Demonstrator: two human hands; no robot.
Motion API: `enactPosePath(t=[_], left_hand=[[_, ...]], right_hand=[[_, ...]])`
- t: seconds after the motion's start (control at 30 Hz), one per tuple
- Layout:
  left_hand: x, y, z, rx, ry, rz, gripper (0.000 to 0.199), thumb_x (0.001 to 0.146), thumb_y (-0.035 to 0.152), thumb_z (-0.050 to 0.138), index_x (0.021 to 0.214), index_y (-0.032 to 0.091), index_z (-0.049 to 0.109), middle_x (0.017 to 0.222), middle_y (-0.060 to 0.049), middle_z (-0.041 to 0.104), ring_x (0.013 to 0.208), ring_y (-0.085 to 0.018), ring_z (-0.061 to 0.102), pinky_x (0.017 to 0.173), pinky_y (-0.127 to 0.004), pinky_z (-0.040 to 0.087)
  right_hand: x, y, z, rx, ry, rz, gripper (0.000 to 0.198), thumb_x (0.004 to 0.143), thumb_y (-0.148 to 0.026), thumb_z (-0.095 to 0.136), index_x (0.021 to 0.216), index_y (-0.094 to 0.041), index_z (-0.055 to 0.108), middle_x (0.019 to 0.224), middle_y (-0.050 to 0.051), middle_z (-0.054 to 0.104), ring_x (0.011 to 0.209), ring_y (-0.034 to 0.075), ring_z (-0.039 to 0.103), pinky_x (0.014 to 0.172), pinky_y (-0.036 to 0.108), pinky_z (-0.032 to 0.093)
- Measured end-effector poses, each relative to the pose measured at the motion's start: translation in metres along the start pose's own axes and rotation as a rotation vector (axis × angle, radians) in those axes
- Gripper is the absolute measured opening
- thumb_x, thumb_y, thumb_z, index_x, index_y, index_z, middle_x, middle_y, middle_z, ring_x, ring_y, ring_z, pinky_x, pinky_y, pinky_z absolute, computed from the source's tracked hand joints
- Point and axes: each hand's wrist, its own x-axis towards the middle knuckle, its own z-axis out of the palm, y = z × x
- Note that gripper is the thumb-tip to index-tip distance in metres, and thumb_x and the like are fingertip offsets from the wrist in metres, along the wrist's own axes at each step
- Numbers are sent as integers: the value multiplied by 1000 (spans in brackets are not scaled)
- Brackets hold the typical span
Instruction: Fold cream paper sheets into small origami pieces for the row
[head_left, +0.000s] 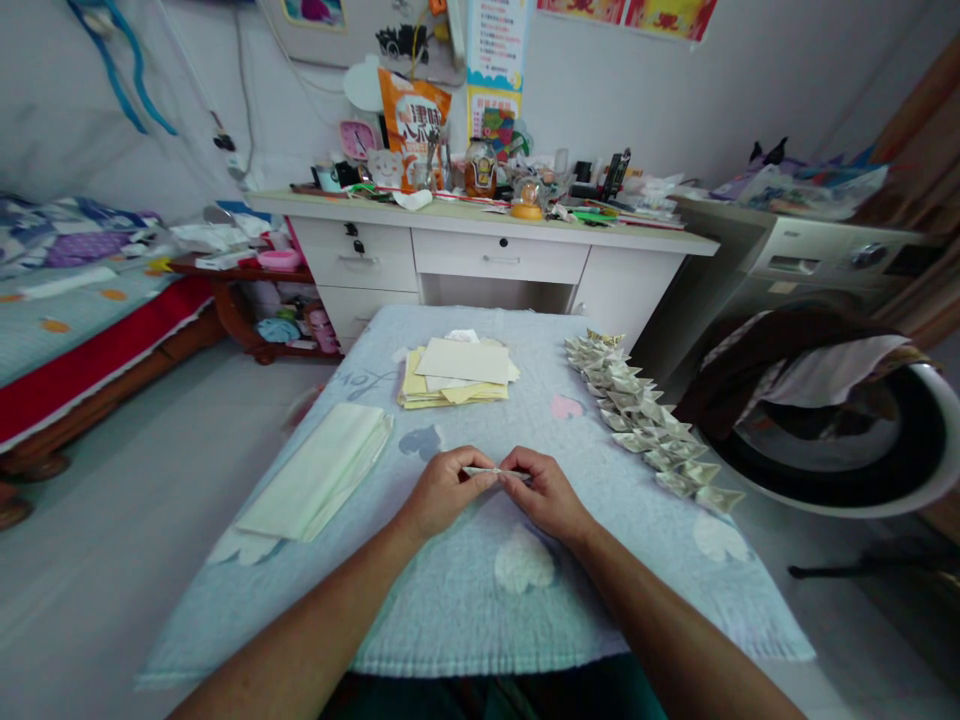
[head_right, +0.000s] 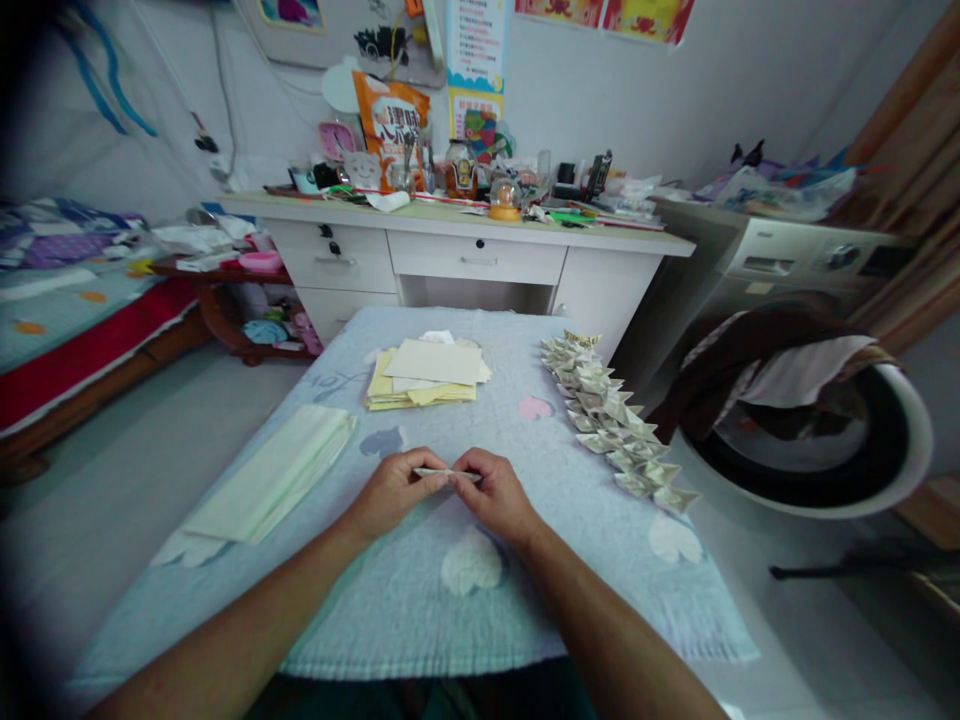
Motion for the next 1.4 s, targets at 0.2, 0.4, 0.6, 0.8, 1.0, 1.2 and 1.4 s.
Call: enactPosePath(t=[0.2,0.4,0.6,0.8,1.0,1.2,1.4], left_hand=[[1,-3,-3,-19,26,-9,20,80,33,63,78,14,69,73,-1,66,66,-13,57,61,-22,43],[4,-7,-5,-62,26,-49,21,79,34,62,75,14,67,64,2,58,57,-10,48,55,-20,37],[4,-8,-5,-97,41,-91,24,78,37,62,74,13,65,59,3,52,55,-9,44,53,-21,34],[4,-3,-5,-131,33,-112,23,77,37,62,73,14,63,57,4,47,53,-9,41,52,-20,32],[5,-5,-4,-150,40,-111,24,78,38,63,78,14,64,59,4,50,54,-9,42,52,-20,33],[4,-6,-2,-168,27,-86,24,79,37,62,87,14,64,71,2,55,59,-9,47,55,-20,36],[2,-9,-2,-310,18,-77,37,77,34,66,108,16,58,87,-1,58,65,-10,51,60,-21,41]], right_hand=[[1,-1,0,97,-3,93,21,83,-35,59,74,-16,60,62,-3,49,58,10,43,55,21,33],[-1,8,0,236,-33,146,29,87,-42,55,79,-15,64,64,-1,54,60,11,46,58,23,35],[0,10,0,241,5,152,27,87,-41,57,78,-16,62,60,-4,48,57,10,40,55,22,32],[1,8,-1,265,-2,151,28,85,-43,59,77,-16,60,60,-4,44,56,10,38,53,21,30],[2,10,1,446,17,139,31,78,-42,67,96,-20,54,78,-1,54,63,10,45,58,21,36],[4,11,0,418,2,215,29,81,-45,63,79,-17,57,61,-4,48,55,9,40,52,21,30],[6,10,0,493,64,205,25,80,-41,64,85,-18,54,65,-4,51,55,9,43,53,21,32]])
